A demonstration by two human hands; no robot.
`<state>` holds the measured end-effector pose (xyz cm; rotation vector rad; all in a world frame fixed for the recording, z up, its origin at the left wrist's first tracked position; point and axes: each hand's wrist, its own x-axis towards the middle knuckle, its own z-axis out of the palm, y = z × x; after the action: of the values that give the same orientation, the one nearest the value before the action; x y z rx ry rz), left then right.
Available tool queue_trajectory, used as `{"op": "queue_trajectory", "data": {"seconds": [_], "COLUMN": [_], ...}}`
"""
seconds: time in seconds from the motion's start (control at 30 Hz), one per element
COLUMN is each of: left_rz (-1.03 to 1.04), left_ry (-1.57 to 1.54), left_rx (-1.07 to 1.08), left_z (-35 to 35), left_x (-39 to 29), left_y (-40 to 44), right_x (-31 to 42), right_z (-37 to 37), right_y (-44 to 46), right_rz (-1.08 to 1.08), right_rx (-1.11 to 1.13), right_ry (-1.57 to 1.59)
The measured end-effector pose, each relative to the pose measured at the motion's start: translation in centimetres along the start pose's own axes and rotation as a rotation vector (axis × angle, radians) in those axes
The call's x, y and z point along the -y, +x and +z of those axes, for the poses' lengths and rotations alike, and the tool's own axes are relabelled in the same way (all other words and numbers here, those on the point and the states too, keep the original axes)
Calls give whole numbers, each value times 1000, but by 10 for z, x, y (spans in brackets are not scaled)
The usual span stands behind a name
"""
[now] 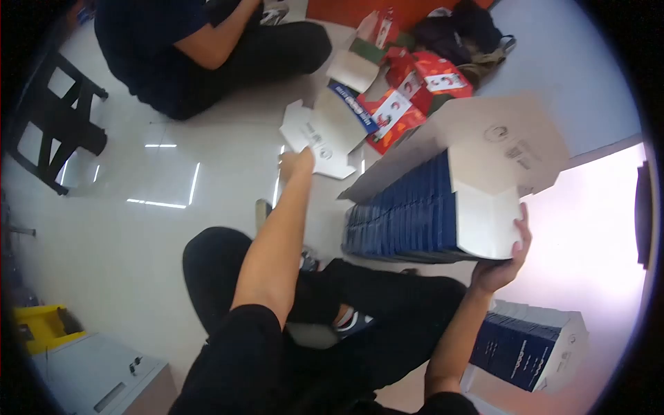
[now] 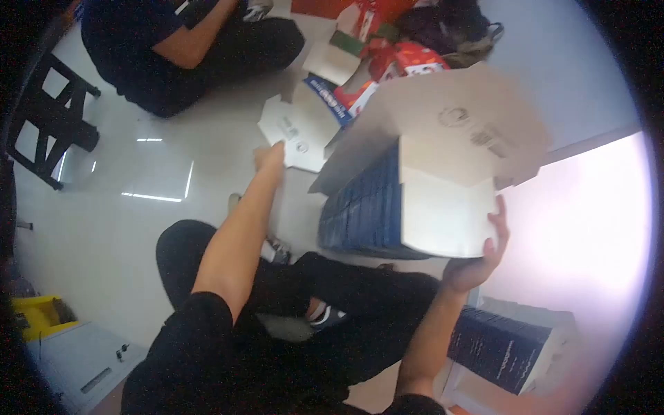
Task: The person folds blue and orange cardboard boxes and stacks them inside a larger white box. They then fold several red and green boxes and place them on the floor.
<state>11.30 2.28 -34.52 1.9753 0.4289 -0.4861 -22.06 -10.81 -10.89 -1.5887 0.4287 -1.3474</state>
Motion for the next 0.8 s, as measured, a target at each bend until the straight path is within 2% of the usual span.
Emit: {"op": "queue_trajectory", "data": {"seconds": [0.07,0.1,0.13,0.2,0.27,0.4,0.43,0.5,0.57,0.63,0.67,0.7,0.73,0.77,0.8], "left_rz": [44,93,116,218,255,296,303,297,538,653,951,982,867,983,1005], "left_ry": [150,190,187,66,-29,-246,-249,-301,-210,-290,-231,-353,-501,-600,-623], "left_rx": [-66,-140,-129,9,31,129,143,19,-165,-73,-372,-403,-344,-318,-446], "left_z": [12,19,15,1,35,21,9,-21,-40,-116,-146,-180,-217,-249,-280], "left_x": [19,19,8,-6,28,3,-17,-55,-64,-82,-80,-79,-91,-100,-105], "left_y": [23,26,13,-8,38,25,0,-54,-58,-105,-124,-134,-171,-200,-210], "right_x": [1,2,3,5,5,2,1,-1,0,-1,2,3,2,3,5], "right_z": [0,0,0,-1,-3,-7,-10,-11,-8,-6,0,4,7,11,20], "right_y": [-3,-2,-1,-4,-5,-3,-3,-3,-2,-1,-3,-4,-5,-8,-12], "right_rz": [20,-3,7,44,55,37,28,-17,-14,-30,-28,-29,-74,-112,-124], "right_rx": [-16,-31,-16,-8,-20,47,39,59,29,64,46,24,63,101,103], "right_ry": [45,41,33,43,45,20,12,-11,30,37,121,134,51,-36,-46]}}
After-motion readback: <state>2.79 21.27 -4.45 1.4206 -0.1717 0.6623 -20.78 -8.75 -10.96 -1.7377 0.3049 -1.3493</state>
